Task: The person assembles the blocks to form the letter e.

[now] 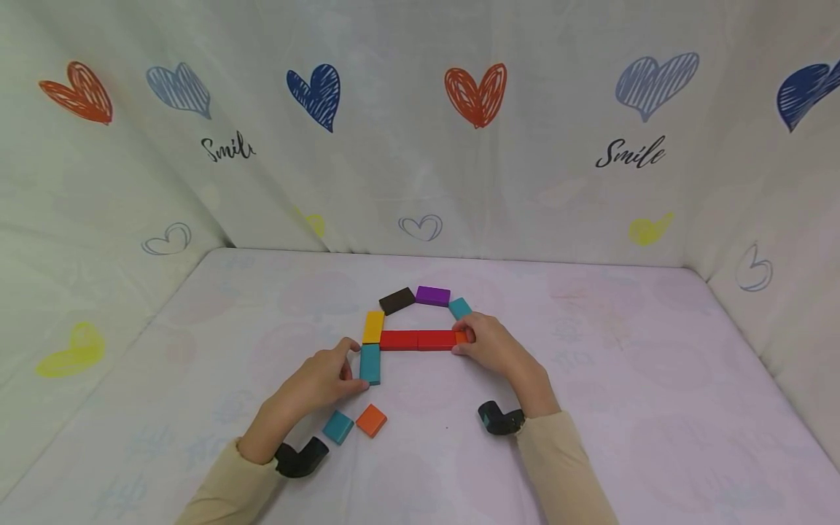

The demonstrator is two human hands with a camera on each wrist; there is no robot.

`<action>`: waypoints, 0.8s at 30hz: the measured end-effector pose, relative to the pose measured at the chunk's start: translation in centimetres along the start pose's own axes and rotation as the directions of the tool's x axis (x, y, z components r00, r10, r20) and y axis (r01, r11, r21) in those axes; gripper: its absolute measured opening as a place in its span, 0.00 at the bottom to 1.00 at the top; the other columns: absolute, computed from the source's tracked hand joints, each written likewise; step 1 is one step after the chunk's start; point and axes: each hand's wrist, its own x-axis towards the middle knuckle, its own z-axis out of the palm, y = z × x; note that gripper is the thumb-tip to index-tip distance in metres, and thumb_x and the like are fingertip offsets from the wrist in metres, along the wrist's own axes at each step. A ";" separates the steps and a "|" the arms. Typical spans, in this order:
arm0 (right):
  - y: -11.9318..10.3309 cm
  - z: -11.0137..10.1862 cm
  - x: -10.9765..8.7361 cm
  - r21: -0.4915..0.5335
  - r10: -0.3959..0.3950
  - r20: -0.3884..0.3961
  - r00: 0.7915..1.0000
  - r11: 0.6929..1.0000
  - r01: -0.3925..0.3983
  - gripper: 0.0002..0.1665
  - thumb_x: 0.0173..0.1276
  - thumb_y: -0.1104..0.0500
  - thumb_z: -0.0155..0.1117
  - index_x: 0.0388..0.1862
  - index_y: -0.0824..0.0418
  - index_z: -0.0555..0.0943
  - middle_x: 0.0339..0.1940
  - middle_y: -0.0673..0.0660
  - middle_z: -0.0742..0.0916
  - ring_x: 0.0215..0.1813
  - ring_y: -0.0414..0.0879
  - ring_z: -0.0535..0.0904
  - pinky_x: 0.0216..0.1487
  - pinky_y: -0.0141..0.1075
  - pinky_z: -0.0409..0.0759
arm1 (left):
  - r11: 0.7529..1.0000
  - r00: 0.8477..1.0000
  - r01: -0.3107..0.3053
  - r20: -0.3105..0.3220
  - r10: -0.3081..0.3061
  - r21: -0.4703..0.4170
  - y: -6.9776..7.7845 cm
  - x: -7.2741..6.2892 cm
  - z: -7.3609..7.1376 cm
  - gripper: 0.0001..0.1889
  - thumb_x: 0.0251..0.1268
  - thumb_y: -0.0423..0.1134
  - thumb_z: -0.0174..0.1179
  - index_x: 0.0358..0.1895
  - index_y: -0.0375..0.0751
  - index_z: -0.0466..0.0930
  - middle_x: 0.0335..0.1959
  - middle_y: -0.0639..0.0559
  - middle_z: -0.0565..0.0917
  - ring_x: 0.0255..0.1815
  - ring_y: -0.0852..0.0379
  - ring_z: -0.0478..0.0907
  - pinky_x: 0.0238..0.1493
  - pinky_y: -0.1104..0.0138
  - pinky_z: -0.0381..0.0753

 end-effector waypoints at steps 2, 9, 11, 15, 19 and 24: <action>0.0 0.0 0.0 -0.001 -0.007 0.002 1.000 1.000 0.007 0.21 0.58 0.59 0.68 0.48 0.65 0.78 0.26 0.53 0.72 0.33 0.44 0.67 0.29 0.31 0.66 | 1.000 1.000 0.002 -0.003 -0.002 0.000 0.0 0.0 0.0 0.32 0.53 0.44 0.67 0.60 0.41 0.64 0.23 0.50 0.73 0.24 0.57 0.70 0.25 0.71 0.72; 0.0 0.0 0.0 -0.007 -0.002 0.005 1.000 1.000 0.002 0.21 0.58 0.58 0.68 0.49 0.65 0.77 0.27 0.54 0.73 0.33 0.44 0.67 0.29 0.31 0.66 | 1.000 1.000 -0.002 -0.007 0.002 -0.010 0.1 -0.2 -0.1 0.32 0.53 0.44 0.67 0.60 0.41 0.64 0.23 0.50 0.73 0.24 0.57 0.70 0.25 0.71 0.71; 0.0 0.0 -0.1 -0.010 -0.001 0.005 1.000 1.000 0.001 0.21 0.58 0.58 0.68 0.49 0.65 0.77 0.27 0.54 0.73 0.33 0.44 0.67 0.29 0.31 0.66 | 1.000 1.000 -0.001 -0.012 0.001 -0.024 0.1 -0.4 -0.3 0.32 0.53 0.44 0.67 0.60 0.41 0.65 0.23 0.51 0.73 0.23 0.57 0.70 0.25 0.71 0.71; -0.1 0.0 -0.1 -0.008 -0.002 0.002 1.000 1.000 0.002 0.21 0.58 0.59 0.68 0.49 0.66 0.77 0.27 0.54 0.72 0.33 0.44 0.67 0.29 0.31 0.66 | 0.999 0.999 0.003 -0.036 -0.005 -0.045 0.0 -0.9 -1.3 0.30 0.55 0.43 0.66 0.60 0.40 0.66 0.23 0.50 0.73 0.23 0.57 0.69 0.25 0.71 0.70; 0.0 0.0 0.0 -0.009 -0.004 -0.001 1.000 1.000 0.004 0.21 0.58 0.59 0.68 0.49 0.66 0.78 0.27 0.54 0.72 0.33 0.44 0.67 0.29 0.31 0.66 | 0.998 0.998 0.013 -0.056 -0.016 -0.057 -0.5 -1.3 -2.5 0.27 0.58 0.43 0.64 0.59 0.41 0.67 0.24 0.50 0.73 0.19 0.56 0.69 0.22 0.71 0.69; 0.0 0.1 0.0 -0.005 -0.007 -0.003 1.000 1.000 0.007 0.21 0.58 0.59 0.68 0.49 0.66 0.78 0.26 0.54 0.72 0.33 0.44 0.67 0.29 0.31 0.66 | 0.999 0.996 0.010 -0.088 -0.014 -0.042 -1.3 -1.9 -3.5 0.24 0.58 0.41 0.64 0.57 0.39 0.70 0.27 0.49 0.73 0.25 0.56 0.70 0.24 0.70 0.72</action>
